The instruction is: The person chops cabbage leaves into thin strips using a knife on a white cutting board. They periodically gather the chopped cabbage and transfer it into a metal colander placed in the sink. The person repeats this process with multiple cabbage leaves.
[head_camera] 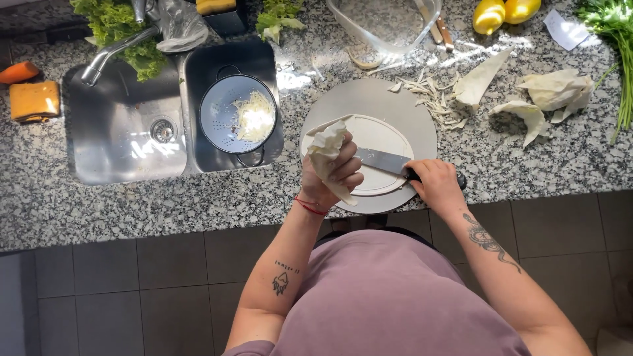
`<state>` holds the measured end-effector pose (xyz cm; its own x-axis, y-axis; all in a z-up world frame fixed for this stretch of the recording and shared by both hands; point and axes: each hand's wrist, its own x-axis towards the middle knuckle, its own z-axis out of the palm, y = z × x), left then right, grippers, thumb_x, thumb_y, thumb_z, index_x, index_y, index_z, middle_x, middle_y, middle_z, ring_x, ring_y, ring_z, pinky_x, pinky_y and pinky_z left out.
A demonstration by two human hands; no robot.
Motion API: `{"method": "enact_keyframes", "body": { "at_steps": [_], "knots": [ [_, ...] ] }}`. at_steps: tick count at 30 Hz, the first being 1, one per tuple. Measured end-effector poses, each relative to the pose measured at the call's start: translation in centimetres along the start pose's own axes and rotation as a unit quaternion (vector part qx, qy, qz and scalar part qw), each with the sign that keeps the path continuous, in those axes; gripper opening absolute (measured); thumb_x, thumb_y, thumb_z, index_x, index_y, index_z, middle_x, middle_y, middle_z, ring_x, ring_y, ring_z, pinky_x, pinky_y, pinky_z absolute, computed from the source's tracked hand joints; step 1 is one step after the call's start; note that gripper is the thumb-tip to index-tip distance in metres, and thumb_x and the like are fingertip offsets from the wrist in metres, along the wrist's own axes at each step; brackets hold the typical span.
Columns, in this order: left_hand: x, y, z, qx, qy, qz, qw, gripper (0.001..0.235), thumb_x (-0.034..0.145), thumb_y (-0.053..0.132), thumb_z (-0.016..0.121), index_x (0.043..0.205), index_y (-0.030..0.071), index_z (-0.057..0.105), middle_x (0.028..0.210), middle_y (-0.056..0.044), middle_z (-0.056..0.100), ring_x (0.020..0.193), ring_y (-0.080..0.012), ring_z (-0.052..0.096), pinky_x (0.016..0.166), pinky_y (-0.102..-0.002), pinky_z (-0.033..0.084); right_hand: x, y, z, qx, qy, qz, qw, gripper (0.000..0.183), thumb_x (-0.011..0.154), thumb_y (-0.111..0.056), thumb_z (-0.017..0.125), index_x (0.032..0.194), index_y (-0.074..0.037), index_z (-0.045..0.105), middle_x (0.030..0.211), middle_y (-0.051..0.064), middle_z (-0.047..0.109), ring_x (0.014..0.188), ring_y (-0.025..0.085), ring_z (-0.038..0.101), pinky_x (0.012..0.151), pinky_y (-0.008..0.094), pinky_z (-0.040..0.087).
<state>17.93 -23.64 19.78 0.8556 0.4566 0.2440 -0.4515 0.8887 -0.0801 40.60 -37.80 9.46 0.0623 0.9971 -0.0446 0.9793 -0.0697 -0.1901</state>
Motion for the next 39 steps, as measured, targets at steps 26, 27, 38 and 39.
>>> {"method": "enact_keyframes", "body": {
  "at_steps": [26, 27, 38, 39],
  "knots": [
    [-0.9, -0.4, -7.6, 0.996, 0.064, 0.015, 0.055, 0.021, 0.086, 0.022, 0.065, 0.105, 0.018, 0.061, 0.1, -0.003, 0.064, 0.079, -0.0209, 0.063, 0.072, -0.033, 0.051, -2.9, -1.6, -7.2, 0.364, 0.031, 0.216, 0.905, 0.019, 0.098, -0.025, 0.054, 0.101, -0.01, 0.065, 0.051, 0.012, 0.058, 0.054, 0.026, 0.063, 0.049, 0.037, 0.047],
    [-1.5, -0.5, -9.2, 0.998, 0.015, 0.054, -0.015, 0.016, 0.086, 0.019, 0.063, 0.101, 0.018, 0.061, 0.1, -0.004, 0.064, 0.081, -0.0205, 0.061, 0.072, -0.032, 0.047, -3.0, -1.7, -7.1, 0.356, 0.024, 0.216, 0.909, 0.019, 0.098, -0.026, 0.053, 0.101, -0.01, 0.064, 0.053, 0.012, 0.06, 0.055, 0.027, 0.063, 0.049, 0.037, 0.048],
    [-2.5, -3.2, -10.2, 0.989, -0.054, 0.073, -0.118, 0.022, 0.084, 0.009, 0.058, 0.106, 0.007, 0.058, 0.109, -0.016, 0.059, 0.108, -0.0303, 0.053, 0.09, -0.036, 0.038, -4.5, -3.6, -6.1, -0.037, 0.03, 0.067, 0.997, 0.019, 0.093, -0.025, 0.052, 0.109, -0.017, 0.059, 0.071, 0.004, 0.061, 0.061, 0.023, 0.066, 0.05, 0.034, 0.055],
    [-2.4, -3.3, -10.2, 0.988, -0.05, 0.073, -0.124, 0.021, 0.084, 0.009, 0.059, 0.105, 0.007, 0.059, 0.108, -0.017, 0.059, 0.107, -0.0319, 0.053, 0.093, -0.038, 0.037, -4.5, -3.8, -6.3, -0.05, 0.018, 0.068, 0.996, 0.019, 0.094, -0.024, 0.05, 0.11, -0.018, 0.057, 0.069, 0.002, 0.058, 0.057, 0.02, 0.065, 0.048, 0.032, 0.055]
  ]
}}
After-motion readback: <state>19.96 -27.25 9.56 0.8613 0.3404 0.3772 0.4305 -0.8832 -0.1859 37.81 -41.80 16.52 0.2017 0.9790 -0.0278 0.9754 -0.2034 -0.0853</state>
